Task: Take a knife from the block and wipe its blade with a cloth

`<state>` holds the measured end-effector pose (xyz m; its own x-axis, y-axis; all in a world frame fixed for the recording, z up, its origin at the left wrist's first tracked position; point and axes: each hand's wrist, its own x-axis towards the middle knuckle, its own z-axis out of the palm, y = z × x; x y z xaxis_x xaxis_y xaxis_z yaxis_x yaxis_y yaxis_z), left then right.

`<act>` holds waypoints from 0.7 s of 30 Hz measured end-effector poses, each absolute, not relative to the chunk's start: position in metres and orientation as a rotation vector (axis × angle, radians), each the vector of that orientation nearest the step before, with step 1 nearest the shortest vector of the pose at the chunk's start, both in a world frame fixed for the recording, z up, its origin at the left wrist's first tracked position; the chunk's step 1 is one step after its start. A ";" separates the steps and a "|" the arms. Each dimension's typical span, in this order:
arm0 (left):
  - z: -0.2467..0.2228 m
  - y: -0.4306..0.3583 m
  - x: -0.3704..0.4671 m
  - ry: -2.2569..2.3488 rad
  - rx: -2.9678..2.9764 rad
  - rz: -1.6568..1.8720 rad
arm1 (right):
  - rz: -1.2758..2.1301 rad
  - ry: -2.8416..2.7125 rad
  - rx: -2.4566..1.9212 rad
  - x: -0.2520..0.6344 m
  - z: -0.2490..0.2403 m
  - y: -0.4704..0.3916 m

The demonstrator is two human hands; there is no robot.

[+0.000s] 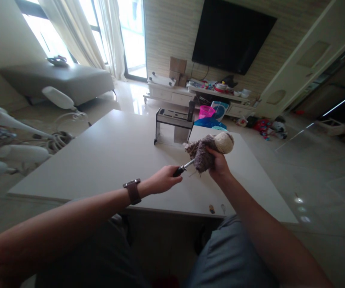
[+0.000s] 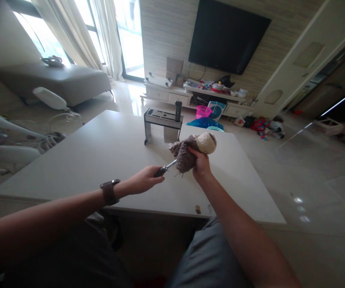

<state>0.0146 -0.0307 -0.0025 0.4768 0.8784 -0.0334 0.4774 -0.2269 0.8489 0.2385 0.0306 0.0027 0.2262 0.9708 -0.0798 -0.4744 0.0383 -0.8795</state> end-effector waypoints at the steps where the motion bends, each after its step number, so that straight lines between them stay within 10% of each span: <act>1: -0.003 -0.031 0.015 1.132 1.868 0.585 | 1.235 -0.650 -0.957 0.244 0.003 0.034; 21: -0.002 -0.030 0.012 1.177 1.956 0.490 | 1.129 -0.489 -0.926 0.261 0.001 0.047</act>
<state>0.0116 -0.0301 -0.0016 0.4958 0.8659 -0.0665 0.5628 -0.2621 0.7840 0.2609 0.0466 0.0010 0.3812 0.9179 -0.1102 -0.5478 0.1282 -0.8267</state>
